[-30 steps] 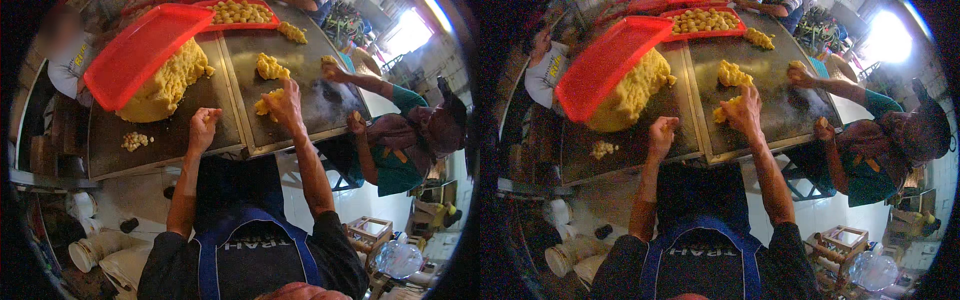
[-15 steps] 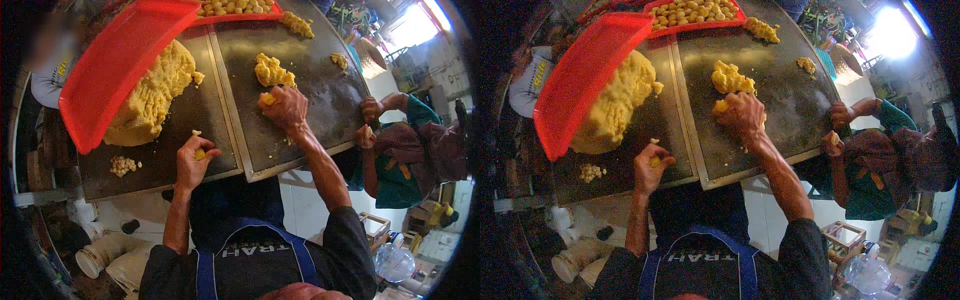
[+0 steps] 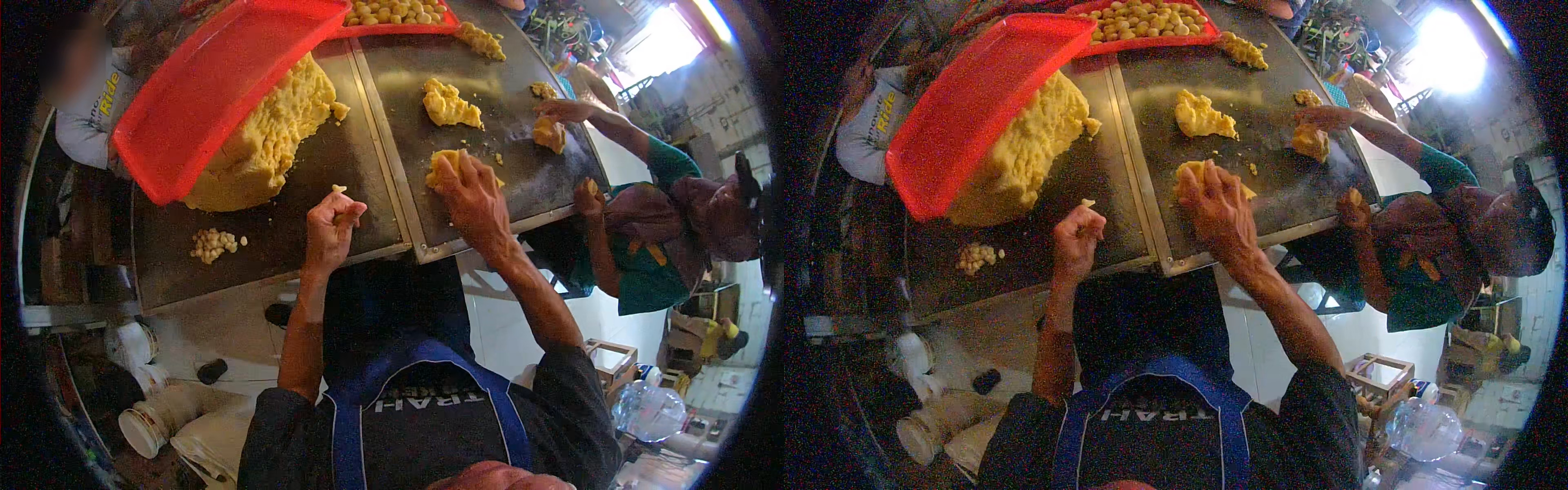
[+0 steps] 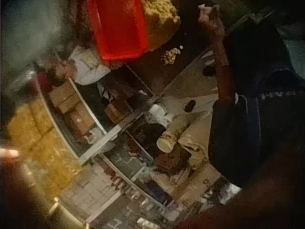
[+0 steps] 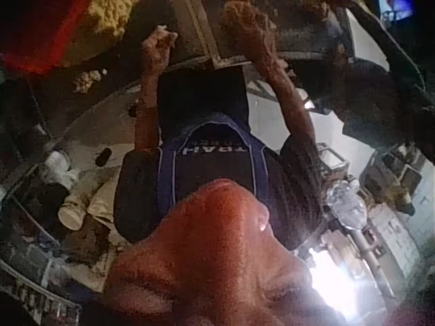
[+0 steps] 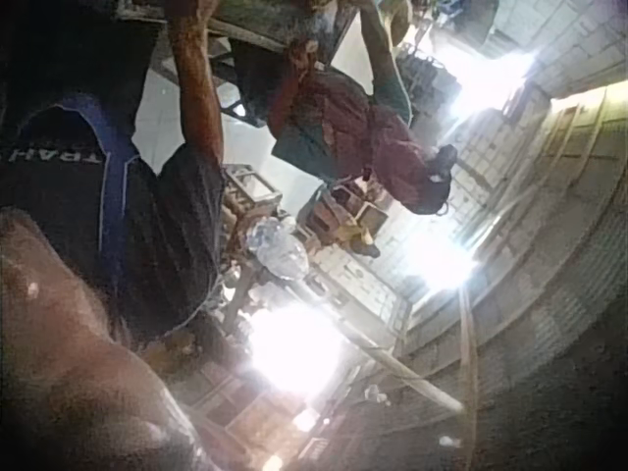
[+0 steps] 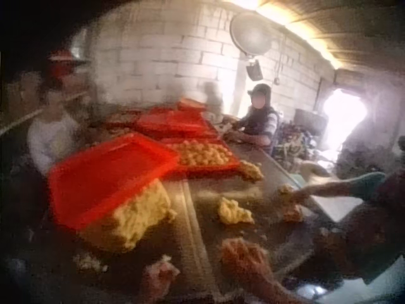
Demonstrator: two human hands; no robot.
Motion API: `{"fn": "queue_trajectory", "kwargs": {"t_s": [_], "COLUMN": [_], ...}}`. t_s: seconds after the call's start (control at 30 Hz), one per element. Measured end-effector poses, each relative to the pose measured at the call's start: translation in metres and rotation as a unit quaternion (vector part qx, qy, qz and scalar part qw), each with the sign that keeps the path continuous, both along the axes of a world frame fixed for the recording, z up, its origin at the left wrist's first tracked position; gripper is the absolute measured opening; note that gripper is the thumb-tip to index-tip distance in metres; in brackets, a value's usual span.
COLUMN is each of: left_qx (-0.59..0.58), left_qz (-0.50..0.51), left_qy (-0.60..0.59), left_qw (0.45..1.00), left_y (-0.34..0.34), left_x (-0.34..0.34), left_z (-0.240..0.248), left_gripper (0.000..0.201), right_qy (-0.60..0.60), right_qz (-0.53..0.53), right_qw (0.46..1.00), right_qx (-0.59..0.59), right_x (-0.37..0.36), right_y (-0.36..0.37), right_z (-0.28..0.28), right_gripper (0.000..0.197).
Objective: Rolling and portioning dough balls on a metal table for pastries.
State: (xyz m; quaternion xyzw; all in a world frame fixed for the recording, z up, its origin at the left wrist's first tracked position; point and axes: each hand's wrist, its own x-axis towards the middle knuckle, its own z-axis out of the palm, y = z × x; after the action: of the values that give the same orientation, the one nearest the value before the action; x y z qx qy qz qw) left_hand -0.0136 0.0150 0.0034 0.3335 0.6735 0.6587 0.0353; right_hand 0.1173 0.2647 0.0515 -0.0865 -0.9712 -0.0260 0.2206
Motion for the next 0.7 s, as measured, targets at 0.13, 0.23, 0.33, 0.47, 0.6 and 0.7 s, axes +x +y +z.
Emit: {"fn": "queue_trajectory", "kwargs": {"t_s": [0.13,0.23,0.33,0.47,0.6,0.7], "left_qx": [0.019,-0.008,-0.004,-0.047,-0.009,-0.023], "left_qz": [-0.013,-0.023,-0.006,0.008,0.04,0.03], "left_qy": [-0.009,-0.038,-0.032,-0.046,-0.006,0.059], "left_qw": [1.0,0.999,0.999,0.998,0.999,0.998], "left_y": [0.002,0.001,0.001,-0.007,0.007,0.01], "left_x": [0.001,0.002,0.001,-0.001,0.004,0.005], "left_z": [-0.004,0.002,0.001,-0.019,0.001,0.01], "left_gripper": [0.041,0.045,0.048,0.048,0.046,0.044], "right_qy": [-0.02,0.014,-0.012,-0.129,0.093,0.058], "right_qz": [0.061,0.246,0.157,-0.037,-0.13,-0.264], "right_qw": [0.997,0.969,0.988,0.951,0.957,0.957], "right_qx": [0.041,-0.017,-0.005,-0.28,-0.24,-0.103], "right_x": [-0.01,-0.03,-0.03,-0.054,-0.051,-0.051], "right_y": [0.019,0.022,0.019,0.035,0.084,0.093], "right_z": [0.058,0.02,-0.011,0.013,0.021,0.001], "right_gripper": [0.078,0.078,0.057,0.036,0.033,0.03]}}
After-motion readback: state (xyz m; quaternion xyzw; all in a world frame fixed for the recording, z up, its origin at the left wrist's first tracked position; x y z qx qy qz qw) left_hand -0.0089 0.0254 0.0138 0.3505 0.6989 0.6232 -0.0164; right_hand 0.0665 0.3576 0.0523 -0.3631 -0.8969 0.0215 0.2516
